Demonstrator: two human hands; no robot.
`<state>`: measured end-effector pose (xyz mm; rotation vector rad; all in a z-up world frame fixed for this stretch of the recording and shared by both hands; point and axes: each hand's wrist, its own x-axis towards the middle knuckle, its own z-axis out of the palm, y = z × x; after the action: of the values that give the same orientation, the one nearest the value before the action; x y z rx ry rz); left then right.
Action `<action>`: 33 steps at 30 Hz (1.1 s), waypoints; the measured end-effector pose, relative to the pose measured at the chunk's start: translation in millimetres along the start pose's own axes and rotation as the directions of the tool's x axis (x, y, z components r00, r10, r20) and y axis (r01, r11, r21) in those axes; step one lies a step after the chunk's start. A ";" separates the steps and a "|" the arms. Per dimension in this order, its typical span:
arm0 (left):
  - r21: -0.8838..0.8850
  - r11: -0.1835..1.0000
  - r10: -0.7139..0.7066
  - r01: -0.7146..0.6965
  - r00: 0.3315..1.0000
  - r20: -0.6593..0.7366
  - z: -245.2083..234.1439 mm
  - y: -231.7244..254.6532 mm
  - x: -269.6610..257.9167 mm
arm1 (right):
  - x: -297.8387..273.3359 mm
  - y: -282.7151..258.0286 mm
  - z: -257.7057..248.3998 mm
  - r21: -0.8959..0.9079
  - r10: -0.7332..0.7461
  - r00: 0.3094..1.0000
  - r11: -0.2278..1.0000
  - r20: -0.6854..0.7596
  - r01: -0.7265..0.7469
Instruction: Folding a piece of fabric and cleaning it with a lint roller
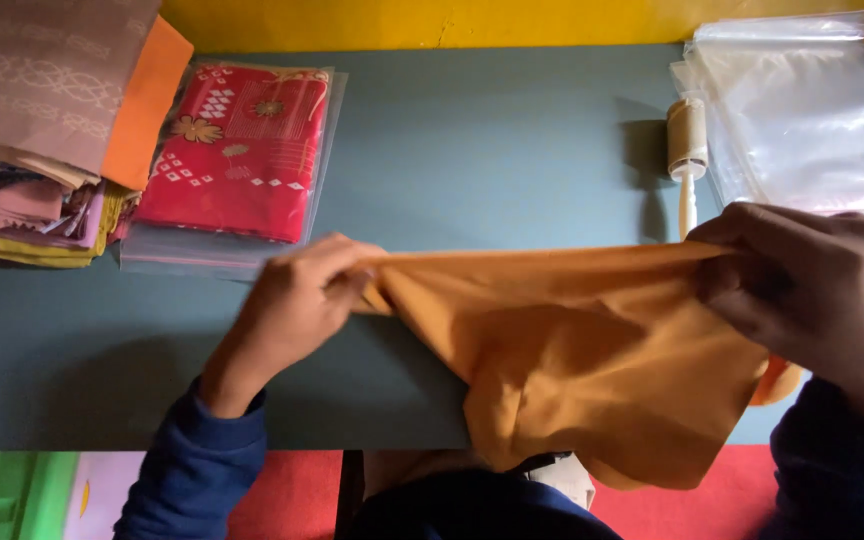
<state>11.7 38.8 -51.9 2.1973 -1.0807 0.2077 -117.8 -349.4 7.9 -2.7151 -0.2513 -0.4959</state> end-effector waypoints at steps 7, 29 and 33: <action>0.351 0.931 0.171 -0.097 0.968 -0.186 -45.2 55.9 0.1 | -6.5 32.9 28.9 -0.079 -0.176 0.984 0.982 -0.014 0.174; 0.405 0.913 0.064 -0.051 0.998 -0.018 -120.0 34.1 -19.0 | -42.7 185.0 82.9 0.013 0.219 0.804 0.963 0.553 -0.271; 0.423 0.905 -0.019 0.034 0.999 -0.040 -128.6 7.4 -34.8 | -40.1 171.3 69.9 0.198 0.137 0.927 0.956 0.348 -0.215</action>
<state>2.2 139.3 35.5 2.5791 -1.0605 0.5092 -93.0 -483.7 -123.1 -2.5430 -0.1372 0.0461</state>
